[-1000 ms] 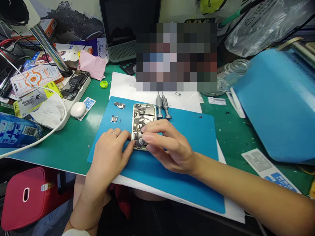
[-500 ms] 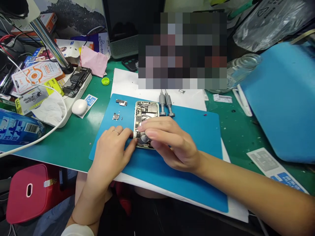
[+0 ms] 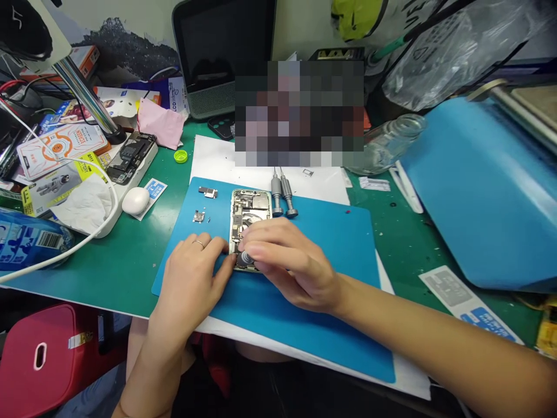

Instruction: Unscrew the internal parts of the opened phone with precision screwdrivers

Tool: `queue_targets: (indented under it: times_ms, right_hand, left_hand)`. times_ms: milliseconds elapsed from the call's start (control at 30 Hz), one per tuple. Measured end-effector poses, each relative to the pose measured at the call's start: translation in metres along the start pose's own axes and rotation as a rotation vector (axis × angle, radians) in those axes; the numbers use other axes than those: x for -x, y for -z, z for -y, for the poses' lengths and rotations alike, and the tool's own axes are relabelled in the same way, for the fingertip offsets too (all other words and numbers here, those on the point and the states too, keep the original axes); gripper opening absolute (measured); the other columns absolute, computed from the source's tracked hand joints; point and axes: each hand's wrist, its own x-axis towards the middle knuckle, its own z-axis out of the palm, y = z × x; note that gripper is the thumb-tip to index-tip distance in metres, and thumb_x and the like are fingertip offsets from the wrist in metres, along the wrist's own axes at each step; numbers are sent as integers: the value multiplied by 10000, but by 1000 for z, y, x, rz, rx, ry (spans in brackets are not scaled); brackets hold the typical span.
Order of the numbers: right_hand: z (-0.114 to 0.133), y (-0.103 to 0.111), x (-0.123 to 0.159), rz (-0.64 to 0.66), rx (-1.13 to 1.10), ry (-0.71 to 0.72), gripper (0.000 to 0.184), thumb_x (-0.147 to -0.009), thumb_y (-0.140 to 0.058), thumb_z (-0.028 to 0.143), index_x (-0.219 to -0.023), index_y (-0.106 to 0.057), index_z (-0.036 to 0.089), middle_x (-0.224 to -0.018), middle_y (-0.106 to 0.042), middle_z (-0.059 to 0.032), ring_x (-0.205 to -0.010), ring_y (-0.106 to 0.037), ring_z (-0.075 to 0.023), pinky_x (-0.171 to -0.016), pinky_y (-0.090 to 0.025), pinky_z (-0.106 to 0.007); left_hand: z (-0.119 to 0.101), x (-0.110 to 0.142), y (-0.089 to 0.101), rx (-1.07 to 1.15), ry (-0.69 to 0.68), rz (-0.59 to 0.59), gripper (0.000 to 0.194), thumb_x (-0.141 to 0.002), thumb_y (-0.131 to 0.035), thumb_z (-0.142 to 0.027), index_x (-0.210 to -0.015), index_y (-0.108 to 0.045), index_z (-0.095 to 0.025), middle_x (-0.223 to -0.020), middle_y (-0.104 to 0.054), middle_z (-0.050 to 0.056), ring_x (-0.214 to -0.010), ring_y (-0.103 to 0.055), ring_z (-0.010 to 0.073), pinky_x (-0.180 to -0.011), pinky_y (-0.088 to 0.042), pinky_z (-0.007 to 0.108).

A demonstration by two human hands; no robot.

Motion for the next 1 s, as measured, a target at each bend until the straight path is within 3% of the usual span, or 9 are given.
queue_targets:
  times_ms: [100,233,333,533,833,1000]
  right_hand:
    - [0,1,1,-21,27,-12,398,-962,-564,124,-1351,-554,205,-953,-644,-58,-899,-655,-171,-803,-599,-329]
    - [-1,0,2,-7,-26,8,451,-955,-538,69,-1391,-519,184,-1135,-695,-120,-1091,-674,-203,-934,-599,-394]
    - [-2,-1,2,22,-86,-8,497,-956,-541,44,-1423,-480,203,-1159,-737,-118,-1157,-678,-204,-976,-603,-419]
    - [1,-4,2,10,-139,-36,453,-978,-523,50,-1401,-485,207,-1058,-742,-83,-1001,-722,-155,-863,-621,-345]
    - [2,-5,1,13,-85,-33,415,-973,-558,77,-1354,-489,227,-1019,-722,-71,-938,-703,-159,-812,-608,-348]
    - [3,-3,0,28,-128,-2,424,-963,-527,28,-1360,-498,172,-1142,-725,-141,-1115,-701,-191,-937,-611,-403]
  left_hand:
    - [1,0,-1,11,-3,-10,233,-1045,-481,-329,-861,-565,-213,-855,-601,24,-775,-520,197,-709,-376,336]
    - [0,1,-2,16,-5,-11,207,-1038,-494,-315,-874,-569,-212,-863,-605,22,-777,-522,198,-716,-379,338]
    - [0,1,-1,14,-8,-1,203,-1030,-508,-302,-859,-562,-209,-860,-601,23,-775,-517,198,-704,-377,335]
    - [0,0,0,8,-10,-13,234,-1040,-485,-314,-845,-563,-211,-853,-604,26,-776,-522,196,-695,-380,326]
    - [0,1,0,5,-6,-4,231,-1035,-492,-320,-842,-559,-212,-855,-604,27,-770,-523,203,-708,-388,336]
    - [0,1,-1,-5,-10,-5,220,-1037,-491,-314,-856,-564,-211,-849,-596,25,-776,-524,209,-718,-383,336]
